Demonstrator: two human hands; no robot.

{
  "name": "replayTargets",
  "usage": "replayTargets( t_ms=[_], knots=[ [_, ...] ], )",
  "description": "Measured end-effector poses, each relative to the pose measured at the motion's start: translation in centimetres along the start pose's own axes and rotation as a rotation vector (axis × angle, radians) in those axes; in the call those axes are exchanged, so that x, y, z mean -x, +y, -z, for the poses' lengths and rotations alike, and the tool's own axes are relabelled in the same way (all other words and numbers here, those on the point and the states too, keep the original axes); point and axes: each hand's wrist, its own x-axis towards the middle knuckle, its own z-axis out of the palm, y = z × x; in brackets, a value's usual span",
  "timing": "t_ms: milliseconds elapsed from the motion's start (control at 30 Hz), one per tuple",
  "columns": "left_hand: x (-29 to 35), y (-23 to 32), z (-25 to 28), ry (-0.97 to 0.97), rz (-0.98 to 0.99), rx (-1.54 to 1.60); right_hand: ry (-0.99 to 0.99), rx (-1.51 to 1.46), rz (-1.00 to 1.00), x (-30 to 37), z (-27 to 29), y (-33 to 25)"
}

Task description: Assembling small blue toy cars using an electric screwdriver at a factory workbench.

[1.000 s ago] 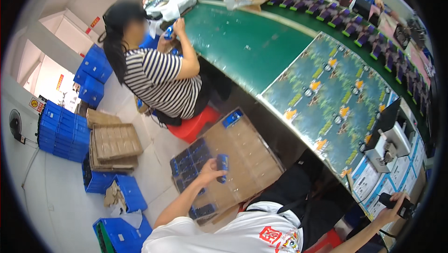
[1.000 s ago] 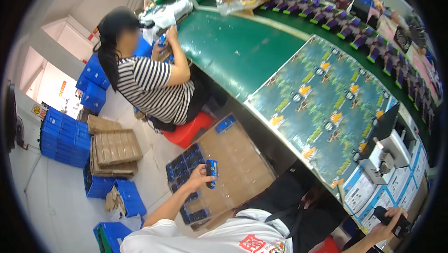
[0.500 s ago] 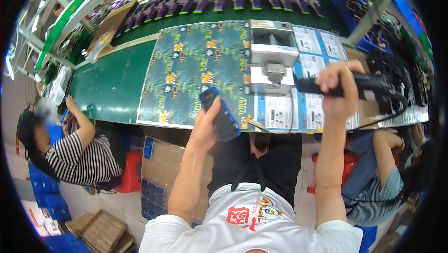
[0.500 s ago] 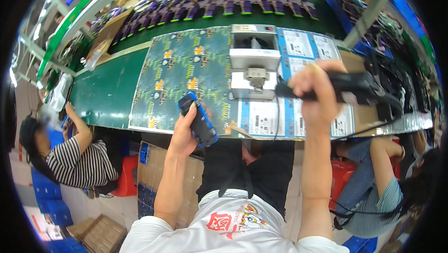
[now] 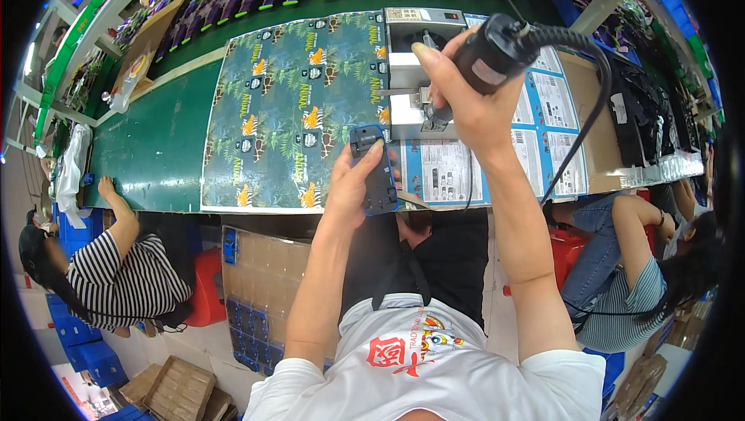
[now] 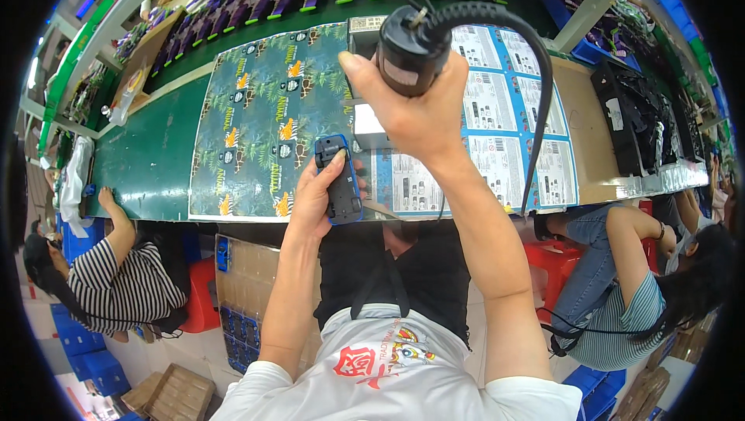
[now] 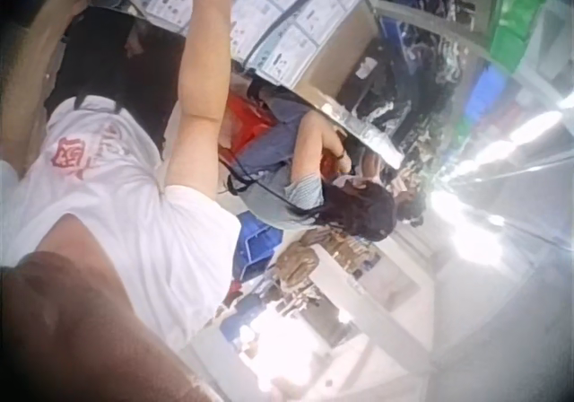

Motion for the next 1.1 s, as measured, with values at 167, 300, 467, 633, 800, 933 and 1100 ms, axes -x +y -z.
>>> replayTargets(
  t_ms=[167,300,467,633,800,933,1100],
  knots=[
    [-0.2,-0.7,0.8,-0.093,0.010,0.080,0.034,-0.235,-0.293,-0.5,1.0,-0.7],
    [-0.1,-1.1,0.5,-0.110,-0.044,0.049,0.049,-0.530,-0.188,1.6,1.1,-1.6],
    [-0.3,-1.2,0.6,-0.098,-0.054,0.046,-0.044,-0.411,-0.074,3.1,-1.0,-0.9],
    [-0.1,-1.3,0.1,-0.082,-0.095,-0.020,-0.079,-0.341,-0.062,3.9,-1.6,0.2],
    [0.1,-1.7,-0.6,0.002,-0.142,-0.090,-0.064,-0.369,-0.064,4.3,-3.0,1.7],
    [0.0,-1.5,-0.7,0.011,-0.169,-0.171,-0.128,-0.338,-0.134,4.4,-2.8,2.0],
    [0.3,-1.0,-0.7,-0.017,-0.137,-0.143,-0.218,-0.287,-0.105,4.3,-2.2,2.4]
  ],
)
